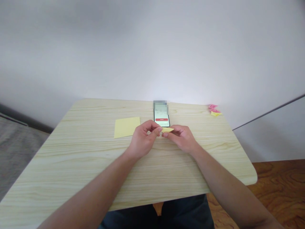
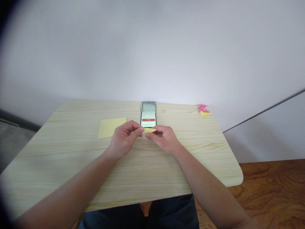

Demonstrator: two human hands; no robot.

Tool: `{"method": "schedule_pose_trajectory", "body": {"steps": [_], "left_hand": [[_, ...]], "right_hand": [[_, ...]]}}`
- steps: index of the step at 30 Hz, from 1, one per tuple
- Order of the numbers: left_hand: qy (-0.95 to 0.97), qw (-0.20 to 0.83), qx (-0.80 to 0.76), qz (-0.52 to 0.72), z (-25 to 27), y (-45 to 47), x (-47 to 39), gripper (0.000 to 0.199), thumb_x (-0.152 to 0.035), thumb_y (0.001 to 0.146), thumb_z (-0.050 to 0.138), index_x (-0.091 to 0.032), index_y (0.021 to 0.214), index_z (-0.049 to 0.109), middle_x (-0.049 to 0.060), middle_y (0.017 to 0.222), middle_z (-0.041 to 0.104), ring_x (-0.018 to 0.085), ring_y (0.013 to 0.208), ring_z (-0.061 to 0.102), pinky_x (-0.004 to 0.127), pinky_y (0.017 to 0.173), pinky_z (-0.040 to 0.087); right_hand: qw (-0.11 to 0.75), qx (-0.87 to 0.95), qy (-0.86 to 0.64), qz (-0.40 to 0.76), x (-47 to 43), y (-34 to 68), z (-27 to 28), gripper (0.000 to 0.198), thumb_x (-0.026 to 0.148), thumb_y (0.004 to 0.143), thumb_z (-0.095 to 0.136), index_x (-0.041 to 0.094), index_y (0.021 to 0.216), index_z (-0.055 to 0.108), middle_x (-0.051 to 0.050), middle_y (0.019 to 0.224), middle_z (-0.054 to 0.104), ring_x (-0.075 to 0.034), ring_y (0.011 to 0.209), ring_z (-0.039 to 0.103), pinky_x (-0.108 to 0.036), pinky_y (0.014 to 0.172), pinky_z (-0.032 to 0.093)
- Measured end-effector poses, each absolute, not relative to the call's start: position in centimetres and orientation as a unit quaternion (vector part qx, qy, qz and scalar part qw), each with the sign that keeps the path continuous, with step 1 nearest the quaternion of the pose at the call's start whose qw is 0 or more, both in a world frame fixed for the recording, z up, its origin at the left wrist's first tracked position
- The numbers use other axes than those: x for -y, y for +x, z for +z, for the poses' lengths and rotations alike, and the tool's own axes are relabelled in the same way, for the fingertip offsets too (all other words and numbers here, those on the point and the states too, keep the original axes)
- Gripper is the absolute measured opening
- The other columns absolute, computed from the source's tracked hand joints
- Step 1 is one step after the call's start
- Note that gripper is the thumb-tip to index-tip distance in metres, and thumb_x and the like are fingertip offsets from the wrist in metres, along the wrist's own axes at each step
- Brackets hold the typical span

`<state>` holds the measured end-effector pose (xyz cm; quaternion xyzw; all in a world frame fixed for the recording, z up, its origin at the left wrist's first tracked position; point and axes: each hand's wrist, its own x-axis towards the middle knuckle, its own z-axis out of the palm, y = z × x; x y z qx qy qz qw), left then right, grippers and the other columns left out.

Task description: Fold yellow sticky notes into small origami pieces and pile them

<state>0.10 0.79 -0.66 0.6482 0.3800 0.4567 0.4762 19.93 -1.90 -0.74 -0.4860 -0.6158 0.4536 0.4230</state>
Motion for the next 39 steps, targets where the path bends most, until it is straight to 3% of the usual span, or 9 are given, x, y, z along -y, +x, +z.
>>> {"method": "schedule_pose_trajectory", "body": {"steps": [6,11,18,26,33,39], "left_hand": [[0.689,0.435,-0.403,0.416,-0.48,0.02,-0.75,0.017,-0.033,0.092,0.066,-0.019,0.083,0.067,-0.002,0.074,0.063,0.013,0.072,0.056,0.028,0.070,0.043],[0.678,0.461,-0.393,0.417,-0.32,0.11,-0.73,0.019,-0.038,0.091,0.069,-0.020,0.091,0.069,0.000,0.080,0.066,0.015,0.075,0.059,0.029,0.072,0.044],[0.736,0.408,-0.372,0.393,-0.71,0.16,-0.74,0.017,-0.035,0.095,0.064,-0.021,0.092,0.072,0.003,0.090,0.069,0.017,0.088,0.062,0.032,0.081,0.047],[0.744,0.359,-0.387,0.410,-0.45,0.06,-0.56,0.014,-0.030,0.095,0.062,-0.021,0.087,0.069,0.000,0.083,0.066,0.015,0.081,0.059,0.030,0.075,0.045],[0.725,0.347,-0.417,0.426,-0.71,0.02,-0.89,0.015,-0.033,0.093,0.063,-0.021,0.087,0.069,0.000,0.080,0.066,0.016,0.077,0.059,0.030,0.075,0.045],[0.712,0.370,-0.414,0.429,-0.74,-0.11,-0.96,0.017,-0.035,0.093,0.062,-0.020,0.087,0.069,0.002,0.081,0.066,0.017,0.078,0.059,0.031,0.074,0.045]], "right_hand": [[0.457,0.615,-0.496,0.409,1.66,19.90,-0.86,0.017,0.039,0.087,0.074,0.022,0.083,0.074,0.000,0.077,0.070,-0.016,0.072,0.060,-0.029,0.068,0.045],[0.502,0.599,-0.471,0.409,1.50,19.97,-0.75,0.014,0.037,0.087,0.075,0.023,0.085,0.075,-0.001,0.081,0.071,-0.016,0.077,0.062,-0.030,0.072,0.047],[0.534,0.559,-0.465,0.432,1.32,19.89,-0.88,0.015,0.038,0.081,0.081,0.024,0.083,0.077,0.000,0.076,0.071,-0.015,0.070,0.061,-0.029,0.067,0.048],[0.509,0.540,-0.487,0.461,1.32,20.13,-0.68,0.021,0.041,0.075,0.085,0.022,0.081,0.078,-0.002,0.076,0.076,-0.016,0.070,0.066,-0.030,0.069,0.052],[0.497,0.564,-0.480,0.453,1.25,20.50,-0.45,0.019,0.038,0.085,0.078,0.020,0.082,0.076,-0.002,0.073,0.074,-0.014,0.069,0.065,-0.028,0.069,0.051],[0.486,0.568,-0.484,0.455,1.36,20.38,-0.37,0.023,0.043,0.085,0.077,0.020,0.085,0.074,-0.002,0.075,0.074,-0.015,0.071,0.066,-0.029,0.071,0.052]]}}
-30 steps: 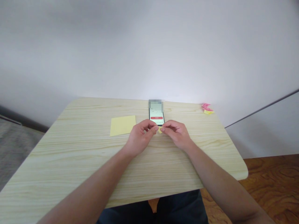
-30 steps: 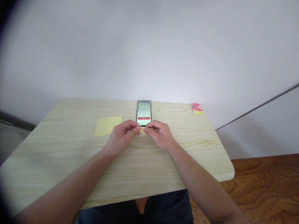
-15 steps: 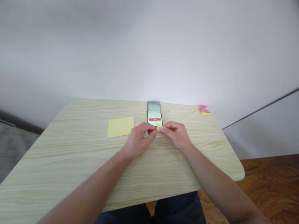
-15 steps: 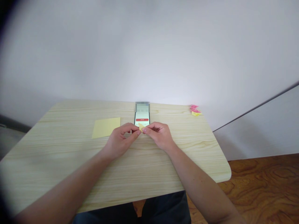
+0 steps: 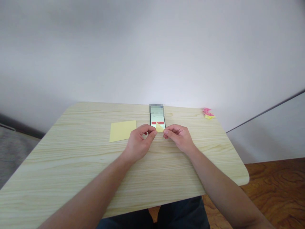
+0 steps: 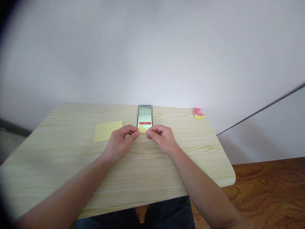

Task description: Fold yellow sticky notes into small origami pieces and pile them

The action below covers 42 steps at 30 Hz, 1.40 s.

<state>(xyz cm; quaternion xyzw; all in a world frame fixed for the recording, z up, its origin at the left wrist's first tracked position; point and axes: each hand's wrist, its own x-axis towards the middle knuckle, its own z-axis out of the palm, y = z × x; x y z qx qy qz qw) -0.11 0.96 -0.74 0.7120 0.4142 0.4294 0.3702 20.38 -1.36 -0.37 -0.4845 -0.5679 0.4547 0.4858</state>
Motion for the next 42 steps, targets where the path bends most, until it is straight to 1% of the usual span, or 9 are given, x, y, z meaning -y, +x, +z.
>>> {"method": "schedule_pose_trajectory", "body": {"steps": [3,13,18,23,28,33,38,42], "left_hand": [[0.706,0.370,-0.417,0.436,-0.70,-0.11,-0.99,0.015,-0.033,0.092,0.063,-0.020,0.086,0.069,0.001,0.080,0.066,0.017,0.077,0.058,0.031,0.075,0.045],[0.711,0.349,-0.422,0.441,-0.65,-0.04,-1.06,0.013,-0.030,0.093,0.062,-0.020,0.086,0.068,0.001,0.080,0.065,0.016,0.077,0.057,0.031,0.075,0.044],[0.712,0.333,-0.425,0.449,-0.80,-0.07,-1.07,0.012,-0.030,0.093,0.063,-0.021,0.087,0.068,0.001,0.082,0.066,0.016,0.078,0.058,0.031,0.076,0.044],[0.720,0.321,-0.417,0.453,-0.66,-0.08,-0.87,0.013,-0.030,0.093,0.062,-0.021,0.087,0.067,0.001,0.082,0.066,0.016,0.079,0.058,0.031,0.076,0.044],[0.727,0.319,-0.407,0.451,-0.36,-0.04,-0.60,0.016,-0.032,0.094,0.061,-0.021,0.086,0.068,0.002,0.082,0.067,0.017,0.079,0.059,0.030,0.075,0.046],[0.727,0.324,-0.404,0.451,-0.31,0.02,-0.55,0.014,-0.030,0.093,0.062,-0.020,0.084,0.067,0.002,0.083,0.066,0.016,0.079,0.059,0.030,0.076,0.046],[0.722,0.322,-0.419,0.447,-0.25,0.08,-0.56,0.014,-0.031,0.092,0.062,-0.021,0.082,0.066,0.001,0.081,0.066,0.017,0.078,0.058,0.031,0.076,0.045],[0.719,0.320,-0.420,0.453,-0.14,0.12,-0.51,0.015,-0.031,0.091,0.061,-0.020,0.083,0.066,0.001,0.080,0.066,0.017,0.077,0.058,0.031,0.076,0.045]], "right_hand": [[0.485,0.570,-0.485,0.453,1.31,20.49,-0.50,0.024,0.044,0.084,0.077,0.020,0.088,0.075,-0.003,0.078,0.075,-0.016,0.073,0.067,-0.029,0.072,0.053],[0.488,0.581,-0.476,0.446,1.36,20.65,-0.66,0.019,0.040,0.087,0.075,0.021,0.087,0.075,-0.003,0.080,0.075,-0.016,0.076,0.067,-0.030,0.074,0.053],[0.493,0.552,-0.476,0.476,1.40,20.61,-0.58,0.023,0.039,0.080,0.081,0.021,0.093,0.076,-0.004,0.086,0.077,-0.018,0.078,0.069,-0.032,0.076,0.054],[0.501,0.553,-0.491,0.449,1.41,20.52,-0.60,0.014,0.034,0.081,0.078,0.021,0.087,0.075,-0.003,0.079,0.075,-0.017,0.074,0.067,-0.032,0.074,0.053],[0.499,0.572,-0.510,0.406,1.32,20.66,-0.81,0.011,0.031,0.081,0.077,0.021,0.082,0.074,-0.002,0.077,0.073,-0.017,0.072,0.064,-0.030,0.069,0.049],[0.501,0.579,-0.508,0.395,1.27,20.77,-1.00,0.008,0.028,0.082,0.076,0.022,0.080,0.072,0.000,0.075,0.071,-0.015,0.069,0.061,-0.028,0.066,0.047],[0.484,0.588,-0.512,0.398,1.42,20.78,-1.01,0.010,0.032,0.084,0.075,0.022,0.083,0.073,-0.001,0.078,0.072,-0.017,0.072,0.063,-0.029,0.068,0.048],[0.488,0.582,-0.505,0.411,1.46,20.66,-0.93,0.015,0.037,0.084,0.075,0.022,0.087,0.074,-0.003,0.081,0.074,-0.018,0.075,0.066,-0.031,0.072,0.051]]}}
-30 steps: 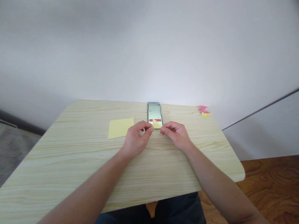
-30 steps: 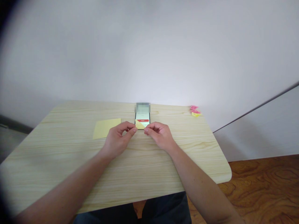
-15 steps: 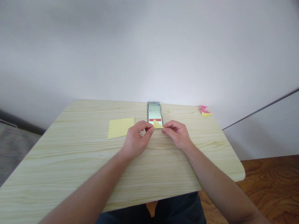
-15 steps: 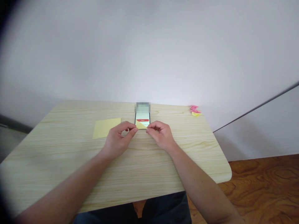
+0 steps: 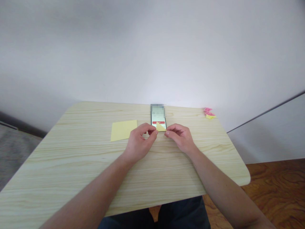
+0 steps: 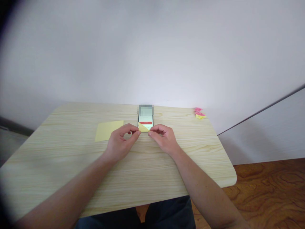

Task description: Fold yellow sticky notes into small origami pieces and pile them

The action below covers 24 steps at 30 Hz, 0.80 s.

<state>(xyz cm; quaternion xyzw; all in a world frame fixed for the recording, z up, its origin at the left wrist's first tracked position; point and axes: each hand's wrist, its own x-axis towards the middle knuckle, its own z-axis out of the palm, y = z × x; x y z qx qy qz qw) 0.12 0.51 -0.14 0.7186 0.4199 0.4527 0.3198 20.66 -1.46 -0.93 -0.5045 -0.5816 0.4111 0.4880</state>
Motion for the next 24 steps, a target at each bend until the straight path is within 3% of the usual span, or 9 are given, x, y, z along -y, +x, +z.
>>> {"method": "schedule_pose_trajectory", "body": {"steps": [14,18,24], "left_hand": [[0.716,0.331,-0.412,0.457,-0.1,0.0,-0.5,0.012,-0.028,0.091,0.064,-0.020,0.083,0.065,0.001,0.080,0.065,0.016,0.078,0.059,0.030,0.075,0.046],[0.740,0.286,-0.397,0.461,-0.3,0.0,-0.4,0.010,-0.027,0.093,0.063,-0.020,0.087,0.068,0.002,0.084,0.067,0.017,0.081,0.061,0.031,0.078,0.048],[0.774,0.216,-0.360,0.474,-0.6,0.0,-0.5,0.007,-0.021,0.092,0.064,-0.021,0.086,0.069,0.003,0.082,0.067,0.018,0.081,0.062,0.032,0.077,0.049]], "right_hand": [[0.505,0.592,-0.495,0.387,1.4,20.7,-0.8,0.018,0.040,0.087,0.074,0.022,0.089,0.075,-0.003,0.082,0.074,-0.018,0.077,0.067,-0.032,0.074,0.053],[0.531,0.609,-0.501,0.310,1.6,20.0,-0.7,0.021,0.035,0.086,0.075,0.026,0.105,0.076,-0.004,0.094,0.074,-0.019,0.083,0.068,-0.034,0.079,0.056],[0.535,0.676,-0.471,0.188,1.9,19.7,-0.2,0.013,0.024,0.087,0.073,0.027,0.100,0.075,-0.001,0.080,0.065,-0.016,0.074,0.061,-0.033,0.073,0.053]]}}
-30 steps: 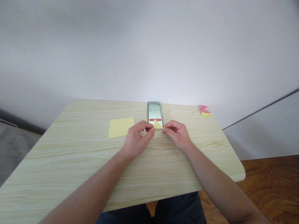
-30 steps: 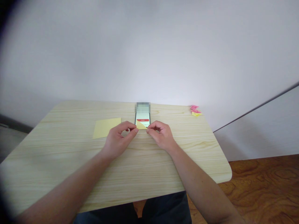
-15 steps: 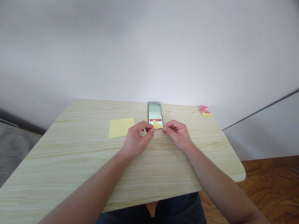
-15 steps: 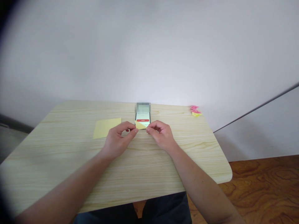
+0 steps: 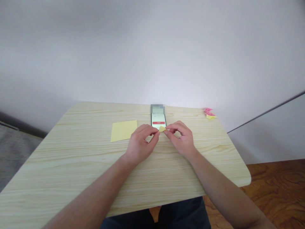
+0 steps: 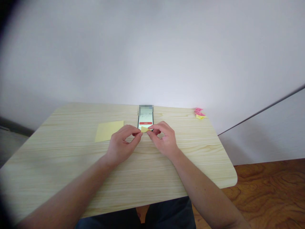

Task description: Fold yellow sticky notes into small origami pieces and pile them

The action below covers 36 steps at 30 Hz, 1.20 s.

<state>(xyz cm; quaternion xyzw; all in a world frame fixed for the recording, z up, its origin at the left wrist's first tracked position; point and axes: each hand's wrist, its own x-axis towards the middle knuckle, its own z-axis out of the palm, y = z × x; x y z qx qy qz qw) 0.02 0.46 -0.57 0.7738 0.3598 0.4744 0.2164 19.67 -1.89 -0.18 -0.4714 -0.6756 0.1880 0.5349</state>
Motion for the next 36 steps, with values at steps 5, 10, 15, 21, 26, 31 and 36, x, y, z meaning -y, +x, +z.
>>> {"method": "schedule_pose_trajectory", "body": {"steps": [5,10,15,21,26,31,36], "left_hand": [[0.775,0.196,-0.352,0.487,-0.57,0.08,-0.48,0.006,-0.018,0.091,0.066,-0.020,0.087,0.069,0.002,0.082,0.067,0.016,0.080,0.062,0.031,0.076,0.048],[0.771,0.185,-0.366,0.487,-0.61,0.09,-0.39,0.005,-0.018,0.091,0.066,-0.020,0.086,0.068,0.002,0.080,0.066,0.016,0.078,0.061,0.031,0.075,0.048],[0.774,0.174,-0.365,0.486,-0.74,0.01,-0.45,0.005,-0.019,0.091,0.066,-0.019,0.088,0.069,0.002,0.081,0.066,0.016,0.078,0.061,0.032,0.075,0.049],[0.784,0.161,-0.353,0.485,-0.76,-0.06,-0.49,0.007,-0.018,0.092,0.066,-0.021,0.097,0.071,0.003,0.088,0.071,0.018,0.086,0.064,0.033,0.081,0.050],[0.782,0.163,-0.354,0.487,-0.96,0.01,-0.53,0.008,-0.019,0.093,0.067,-0.022,0.099,0.071,0.003,0.091,0.072,0.018,0.089,0.066,0.032,0.083,0.052],[0.777,0.170,-0.362,0.486,-0.83,0.05,-0.50,0.008,-0.020,0.093,0.067,-0.021,0.100,0.071,0.003,0.090,0.071,0.017,0.085,0.065,0.032,0.081,0.051],[0.773,0.178,-0.368,0.485,-0.76,0.05,-0.41,0.009,-0.020,0.093,0.066,-0.021,0.101,0.070,0.003,0.091,0.071,0.017,0.084,0.064,0.032,0.080,0.052]], "right_hand": [[0.534,0.694,-0.453,0.166,1.93,19.64,-0.14,0.017,0.021,0.088,0.072,0.027,0.103,0.075,0.000,0.081,0.067,-0.016,0.075,0.061,-0.034,0.073,0.053],[0.532,0.699,-0.446,0.171,2.11,19.45,-0.02,0.019,0.020,0.089,0.071,0.027,0.106,0.074,-0.001,0.085,0.070,-0.016,0.076,0.063,-0.034,0.073,0.053],[0.531,0.682,-0.453,0.217,2.13,19.48,0.05,0.012,0.021,0.088,0.072,0.025,0.099,0.073,-0.002,0.091,0.070,-0.016,0.079,0.064,-0.032,0.071,0.052],[0.527,0.667,-0.442,0.286,2.02,19.66,-0.15,0.006,0.021,0.088,0.072,0.024,0.093,0.072,-0.003,0.093,0.065,-0.017,0.083,0.063,-0.033,0.074,0.052],[0.514,0.685,-0.434,0.278,1.93,19.63,-0.23,0.014,0.025,0.087,0.075,0.025,0.101,0.073,-0.002,0.089,0.062,-0.016,0.079,0.060,-0.033,0.071,0.051],[0.506,0.690,-0.437,0.276,1.94,19.63,-0.09,0.011,0.031,0.091,0.072,0.025,0.099,0.076,-0.002,0.085,0.064,-0.016,0.080,0.061,-0.032,0.070,0.050],[0.504,0.681,-0.438,0.300,1.95,19.65,-0.06,0.016,0.037,0.095,0.067,0.027,0.102,0.078,-0.004,0.096,0.072,-0.019,0.091,0.065,-0.034,0.078,0.052]]}}
